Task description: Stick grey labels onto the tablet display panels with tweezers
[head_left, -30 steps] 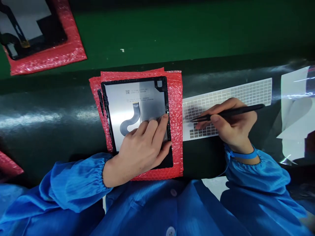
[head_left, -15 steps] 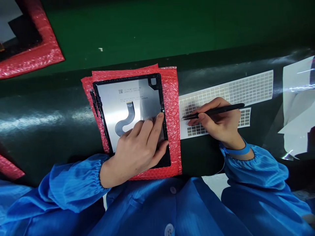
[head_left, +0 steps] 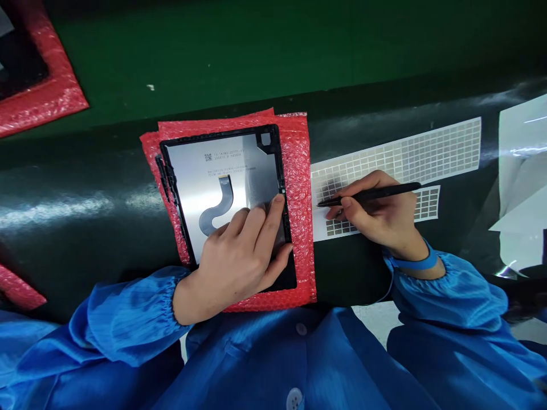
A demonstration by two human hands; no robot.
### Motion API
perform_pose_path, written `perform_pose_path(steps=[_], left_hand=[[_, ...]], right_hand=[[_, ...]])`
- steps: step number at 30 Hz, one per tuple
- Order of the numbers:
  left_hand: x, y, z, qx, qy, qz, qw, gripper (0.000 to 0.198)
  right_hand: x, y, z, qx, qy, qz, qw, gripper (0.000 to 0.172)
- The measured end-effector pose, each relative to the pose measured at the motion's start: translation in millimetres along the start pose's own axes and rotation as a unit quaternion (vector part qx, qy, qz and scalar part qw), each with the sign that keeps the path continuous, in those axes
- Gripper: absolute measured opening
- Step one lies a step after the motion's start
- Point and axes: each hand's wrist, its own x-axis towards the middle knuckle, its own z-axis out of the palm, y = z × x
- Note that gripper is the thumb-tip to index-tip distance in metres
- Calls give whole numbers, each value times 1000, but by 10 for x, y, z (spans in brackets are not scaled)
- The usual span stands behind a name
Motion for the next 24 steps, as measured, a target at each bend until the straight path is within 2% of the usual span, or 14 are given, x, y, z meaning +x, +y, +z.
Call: perform_pose_path(steps=[15,24], left_hand=[[9,6,-27,12,-13,1,1000,62],[-3,24,-18,17,-15,-4,1000,62]], right_hand=[[42,11,-26,11,-23,23,999,8],[50,2,-29,29,-17,33,999,14]])
